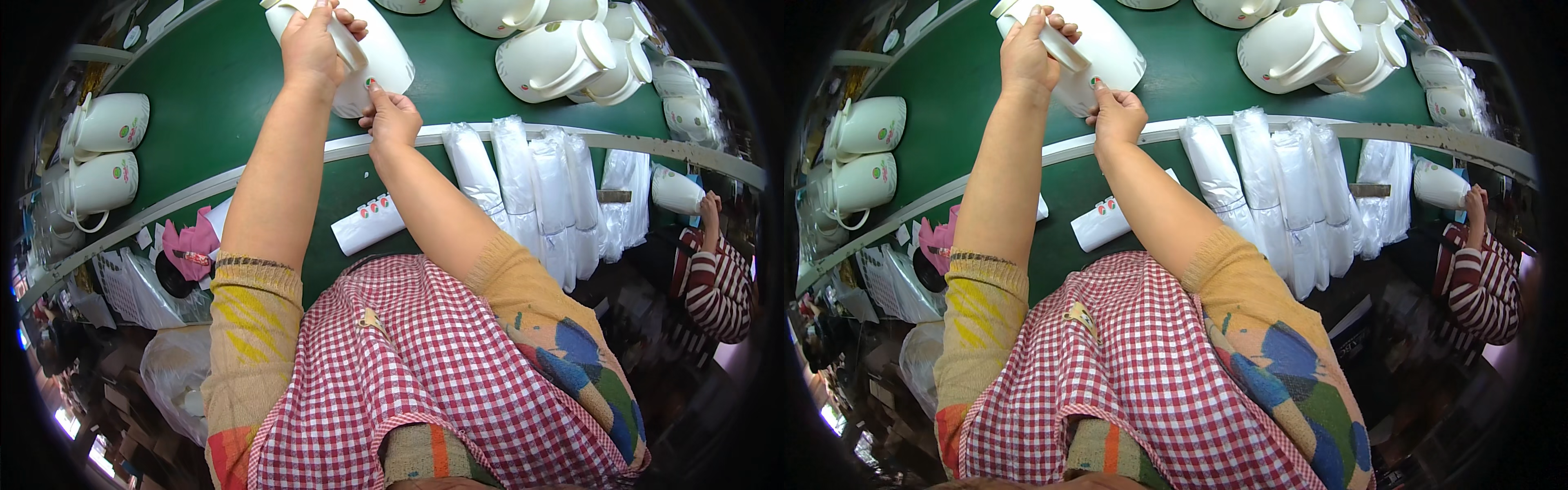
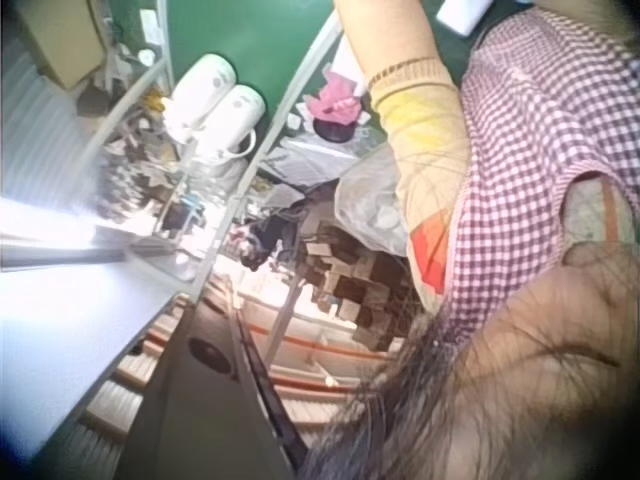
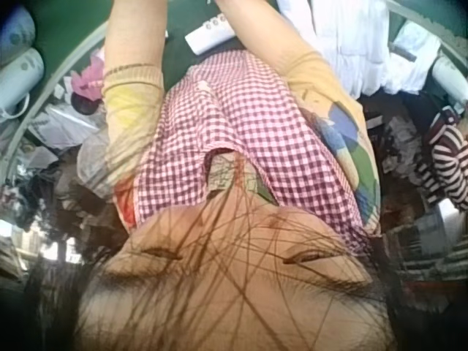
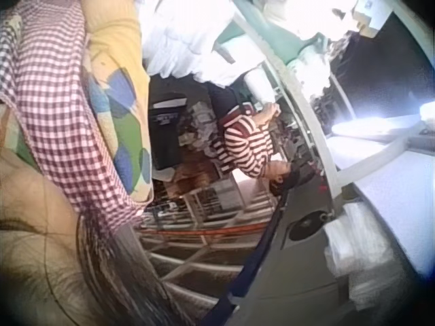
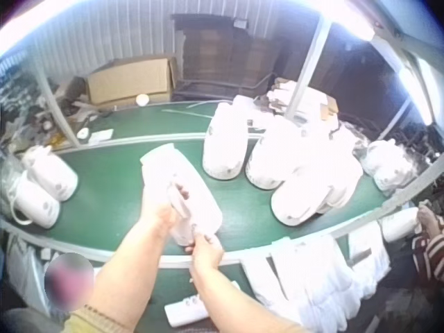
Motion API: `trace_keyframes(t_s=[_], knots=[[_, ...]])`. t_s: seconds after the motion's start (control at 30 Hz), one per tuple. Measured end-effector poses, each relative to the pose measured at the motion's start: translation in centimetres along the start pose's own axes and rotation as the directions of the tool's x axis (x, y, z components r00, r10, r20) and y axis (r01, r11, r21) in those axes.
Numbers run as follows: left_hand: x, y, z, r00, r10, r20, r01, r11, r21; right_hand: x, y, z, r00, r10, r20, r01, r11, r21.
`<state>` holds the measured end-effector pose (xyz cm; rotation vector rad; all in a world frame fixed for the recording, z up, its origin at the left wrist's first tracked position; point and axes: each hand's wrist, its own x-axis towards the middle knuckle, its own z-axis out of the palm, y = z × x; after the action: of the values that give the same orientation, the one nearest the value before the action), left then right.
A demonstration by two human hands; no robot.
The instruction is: The person assembles white plastic pitchers by attaching lids and applying stickers. They pick up pitcher bodies and lids, fit them together, then peel and apply small stickers to the side of each pitcher before placing them on the table.
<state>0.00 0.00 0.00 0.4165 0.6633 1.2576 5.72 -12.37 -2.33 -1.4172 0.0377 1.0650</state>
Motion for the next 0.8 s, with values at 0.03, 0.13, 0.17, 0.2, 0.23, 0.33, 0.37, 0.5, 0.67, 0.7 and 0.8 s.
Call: trace_keyframes(t_s=[0.03,0.13,0.17,0.2,0.23,0.33,0.37,0.5,0.67,0.7,0.8], knots=[[0.2,0.2,-0.1,0.999,0.006,0.032,-0.007,1.0,0.006,0.0,-0.1,0.1,1.0,0.023,-0.004,-0.023,1.0,-0.009],[-2.0,1.2,2.4,0.999,0.004,0.045,-0.013,0.98,0.198,0.0,0.8,-2.0,0.998,0.068,0.017,-0.067,0.995,-0.068],[-2.8,1.7,3.7,0.999,0.008,0.044,-0.02,0.956,0.292,0.5,1.3,-3.0,0.997,0.075,0.036,-0.071,0.994,-0.086],[-3.2,2.1,4.2,0.999,0.007,0.044,-0.019,0.96,0.28,1.1,1.5,-4.3,0.994,0.057,0.09,-0.041,0.986,-0.163],[-3.4,2.3,4.6,0.999,0.003,0.037,-0.013,0.962,0.273,1.6,1.4,-4.6,0.991,-0.115,0.062,0.125,0.971,-0.203],[-4.3,2.4,5.2,0.999,0.003,0.034,-0.013,0.958,0.287,2.2,-1.2,-4.6,0.915,-0.386,0.117,0.397,0.811,-0.429],[-4.5,2.4,5.3,0.999,0.005,0.033,-0.014,0.954,0.301,2.2,-1.6,-3.9,0.884,-0.445,0.141,0.443,0.705,-0.554],[-4.4,1.2,6.3,0.997,-0.027,0.078,0.004,0.958,0.285,4.5,-1.5,-3.9,0.891,-0.398,0.22,0.437,0.612,-0.66],[-4.1,-0.4,7.3,0.966,-0.119,0.229,0.055,0.962,0.267,6.5,0.2,-12.2,0.854,-0.36,0.376,0.519,0.651,-0.555],[-4.6,-0.9,7.7,0.955,-0.138,0.262,0.061,0.958,0.28,6.0,0.1,-13.3,0.885,-0.262,0.384,0.405,0.84,-0.361],[-6.6,-3.9,10.0,0.897,-0.34,0.281,0.145,0.829,0.54,3.6,-3.2,-15.7,0.864,-0.039,0.503,0.179,0.955,-0.234]])
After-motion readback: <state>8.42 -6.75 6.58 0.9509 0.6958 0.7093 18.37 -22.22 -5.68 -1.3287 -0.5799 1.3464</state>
